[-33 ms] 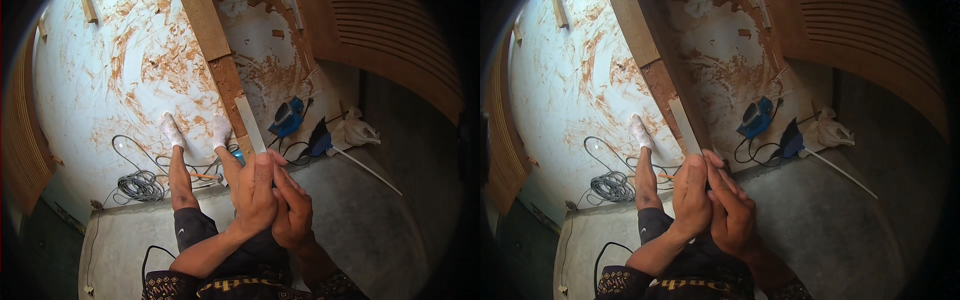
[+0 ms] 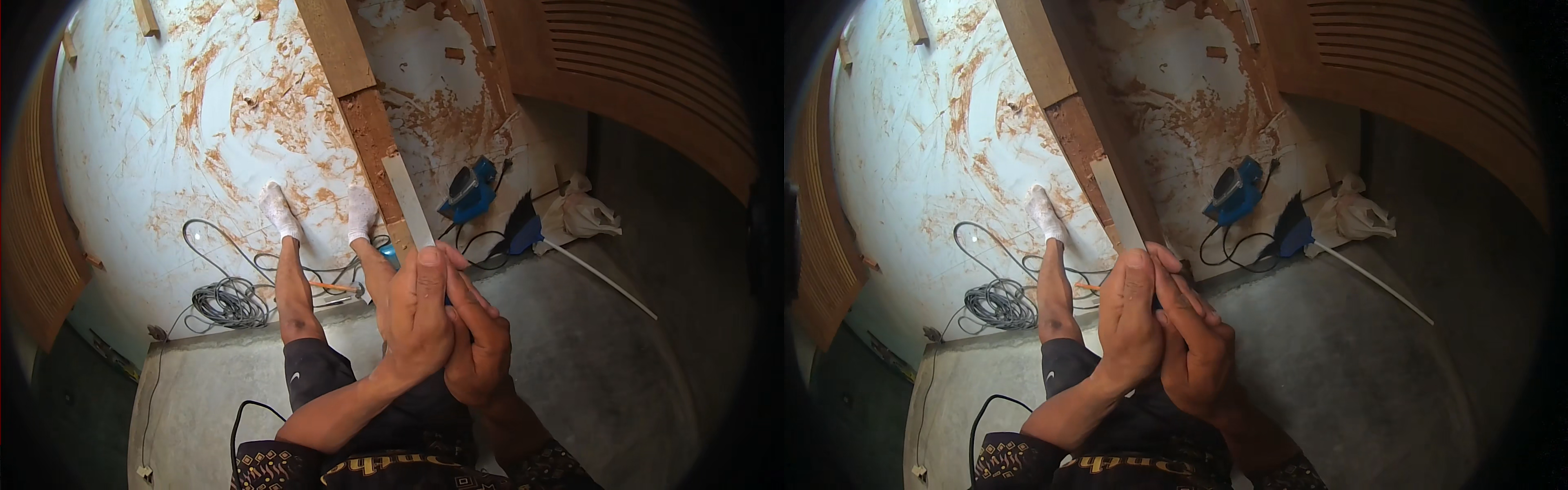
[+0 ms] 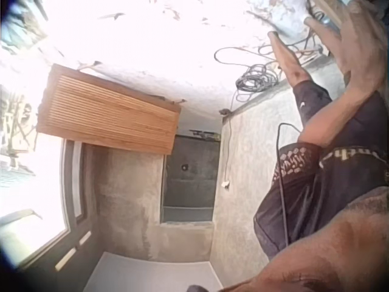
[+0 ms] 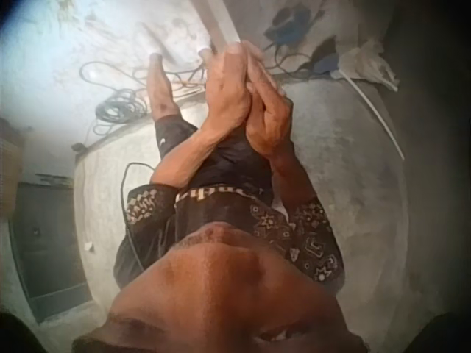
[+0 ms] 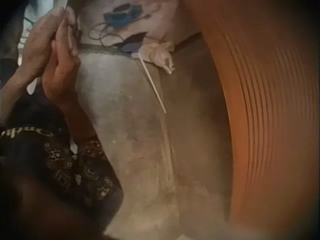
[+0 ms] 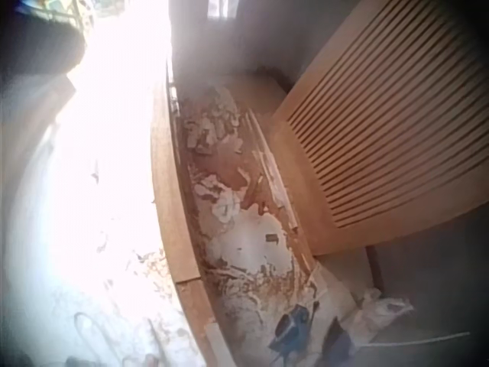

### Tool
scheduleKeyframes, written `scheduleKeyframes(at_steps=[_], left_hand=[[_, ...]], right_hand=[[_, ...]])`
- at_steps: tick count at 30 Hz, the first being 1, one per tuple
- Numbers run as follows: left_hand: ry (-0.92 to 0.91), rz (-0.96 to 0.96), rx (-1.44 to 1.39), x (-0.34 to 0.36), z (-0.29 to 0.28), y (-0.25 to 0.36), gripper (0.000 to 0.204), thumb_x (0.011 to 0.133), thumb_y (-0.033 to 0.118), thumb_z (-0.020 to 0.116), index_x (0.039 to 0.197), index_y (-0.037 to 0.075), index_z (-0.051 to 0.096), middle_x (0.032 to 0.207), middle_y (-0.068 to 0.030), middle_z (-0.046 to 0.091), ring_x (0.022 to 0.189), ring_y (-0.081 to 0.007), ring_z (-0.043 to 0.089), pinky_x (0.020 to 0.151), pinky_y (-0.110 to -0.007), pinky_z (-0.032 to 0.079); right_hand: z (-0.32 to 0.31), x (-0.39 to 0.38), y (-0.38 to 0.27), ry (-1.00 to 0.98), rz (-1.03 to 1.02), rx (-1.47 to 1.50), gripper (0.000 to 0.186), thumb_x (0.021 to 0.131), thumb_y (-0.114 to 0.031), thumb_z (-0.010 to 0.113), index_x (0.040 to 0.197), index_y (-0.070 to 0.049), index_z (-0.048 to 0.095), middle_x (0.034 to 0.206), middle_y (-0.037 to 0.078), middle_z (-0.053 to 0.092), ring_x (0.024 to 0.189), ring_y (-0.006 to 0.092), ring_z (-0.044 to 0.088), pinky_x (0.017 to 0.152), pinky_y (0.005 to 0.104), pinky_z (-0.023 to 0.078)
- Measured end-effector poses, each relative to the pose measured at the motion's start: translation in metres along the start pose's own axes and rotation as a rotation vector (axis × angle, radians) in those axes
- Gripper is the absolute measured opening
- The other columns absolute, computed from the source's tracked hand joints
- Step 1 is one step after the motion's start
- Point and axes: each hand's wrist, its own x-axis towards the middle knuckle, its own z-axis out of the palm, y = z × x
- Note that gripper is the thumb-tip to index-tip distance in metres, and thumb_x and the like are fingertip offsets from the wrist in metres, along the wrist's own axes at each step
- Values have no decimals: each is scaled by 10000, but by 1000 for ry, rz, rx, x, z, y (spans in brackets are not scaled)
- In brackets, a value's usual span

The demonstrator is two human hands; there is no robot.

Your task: The person carves out rectangular recesses in a wooden door frame and a wooden door using a chisel and a hammer, trims the edges with a knife, and checks the fit of a metal hinge in the carve-out.

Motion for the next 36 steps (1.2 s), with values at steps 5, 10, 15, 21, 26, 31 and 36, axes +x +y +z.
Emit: scheduleKeyframes(at_steps=[5,10,15,21,26,31,36], left_hand=[[69,46,119,2,3,0,481,1175,415,302,1135,-14,517,827,-158,684,764,-220,693,726,-327,574],[61,55,141,10,-1,6,481,1174,413,300,1093,-5,524,774,-144,669,704,-208,674,684,-323,565],[74,72,190,14,0,3,485,1173,412,298,1051,5,531,721,-130,655,644,-196,655,641,-318,556],[88,55,196,15,-1,3,494,1173,413,294,1021,11,538,704,-123,643,620,-195,646,622,-316,553],[57,73,126,32,-3,15,484,1172,404,297,1019,13,537,695,-123,633,619,-202,648,616,-318,554],[84,68,168,22,0,11,483,1173,401,295,1015,12,533,688,-126,628,610,-208,649,610,-322,555],[94,52,172,19,-2,9,482,1173,398,292,1011,11,530,681,-128,624,601,-214,650,603,-327,557]], right_hand=[[-2,-3,4,-1,-16,-7,467,1002,41,514,1462,113,543,1384,323,641,1306,450,639,1081,443,509],[-1,8,-2,-8,3,-12,463,1006,34,528,1463,107,547,1372,318,651,1300,440,647,1078,435,512],[-1,10,-5,12,-22,-21,463,1011,31,528,1468,103,545,1374,322,648,1297,425,654,1057,424,523],[3,6,4,30,-63,-27,465,1015,30,519,1474,99,542,1369,326,648,1289,435,655,1037,420,533],[3,27,-4,28,-73,-22,453,1018,21,508,1460,113,547,1356,334,652,1279,456,655,1034,435,536],[-3,11,-1,-19,-9,-21,465,1048,-20,457,1481,141,502,1448,332,602,1360,409,611,1121,422,478],[-3,18,-4,-54,14,11,459,1050,-10,451,1481,139,504,1462,326,595,1374,403,600,1134,415,468]])
